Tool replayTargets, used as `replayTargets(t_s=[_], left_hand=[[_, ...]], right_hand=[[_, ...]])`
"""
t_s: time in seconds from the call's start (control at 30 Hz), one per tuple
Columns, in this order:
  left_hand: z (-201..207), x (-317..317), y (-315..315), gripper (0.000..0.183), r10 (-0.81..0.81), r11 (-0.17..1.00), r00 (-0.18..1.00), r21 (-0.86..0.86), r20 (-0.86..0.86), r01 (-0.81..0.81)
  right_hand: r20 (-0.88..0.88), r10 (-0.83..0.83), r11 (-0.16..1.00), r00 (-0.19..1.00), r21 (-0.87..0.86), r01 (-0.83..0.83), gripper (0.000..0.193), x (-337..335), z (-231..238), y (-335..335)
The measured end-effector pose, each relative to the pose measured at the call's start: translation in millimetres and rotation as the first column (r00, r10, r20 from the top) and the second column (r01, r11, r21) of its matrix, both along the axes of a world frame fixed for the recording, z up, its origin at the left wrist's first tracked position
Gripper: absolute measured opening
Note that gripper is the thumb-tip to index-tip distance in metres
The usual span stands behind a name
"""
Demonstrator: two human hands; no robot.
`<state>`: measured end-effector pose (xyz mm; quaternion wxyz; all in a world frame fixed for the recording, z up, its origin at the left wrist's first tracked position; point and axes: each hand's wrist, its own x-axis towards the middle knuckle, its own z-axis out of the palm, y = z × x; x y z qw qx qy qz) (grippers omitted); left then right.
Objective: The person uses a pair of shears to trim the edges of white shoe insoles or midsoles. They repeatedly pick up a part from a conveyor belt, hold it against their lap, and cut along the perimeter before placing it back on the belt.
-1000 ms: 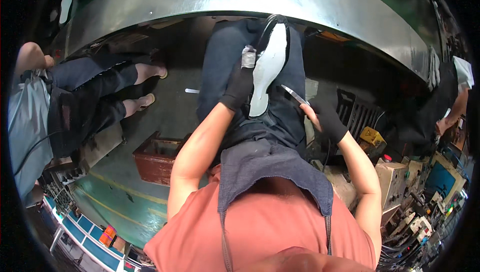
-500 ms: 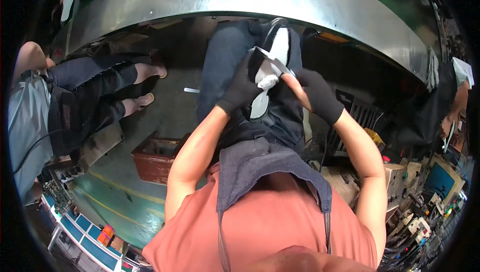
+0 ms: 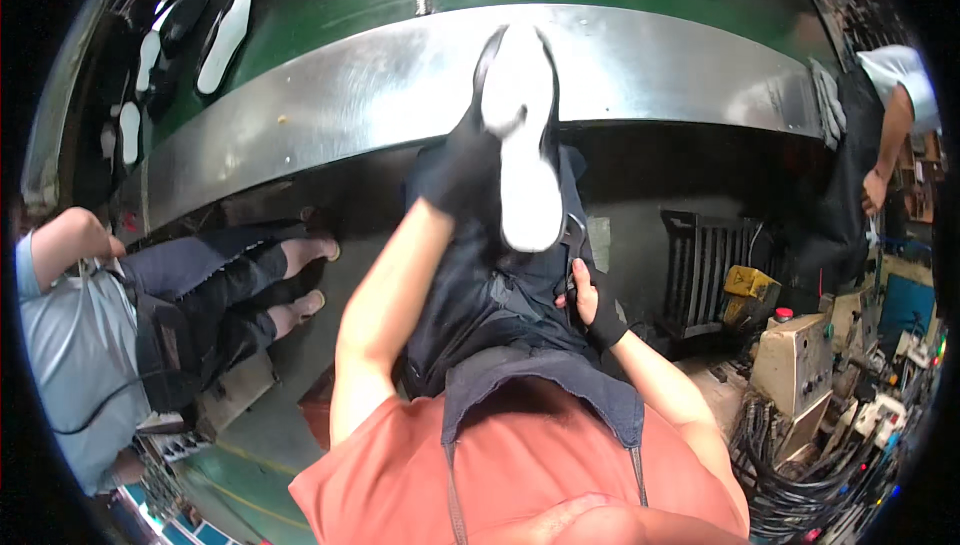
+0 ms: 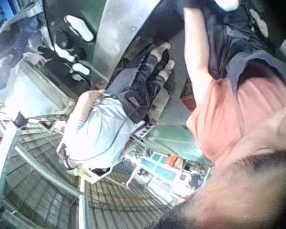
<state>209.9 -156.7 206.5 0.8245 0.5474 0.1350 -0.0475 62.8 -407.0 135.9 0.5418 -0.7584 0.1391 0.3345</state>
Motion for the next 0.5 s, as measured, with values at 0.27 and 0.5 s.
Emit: replayTargets(t_s=[0.27, 0.5], left_hand=[[40.5, 41.6, -37.5, 0.035, -0.384, 0.898, 0.84, -0.057, 0.383, 0.436], [-30.3, -61.9, 7.5, 0.048, -0.43, 0.894, 0.9, -0.108, 0.069, 0.435]], right_hand=[[0.018, -0.057, 0.996, 0.998, 0.077, 0.055, 0.064, -0.2, -10.3, -1.3], [-0.044, -0.046, 0.998, 0.998, 0.043, 0.047, 0.055, 10.5, 8.8, -0.5]])
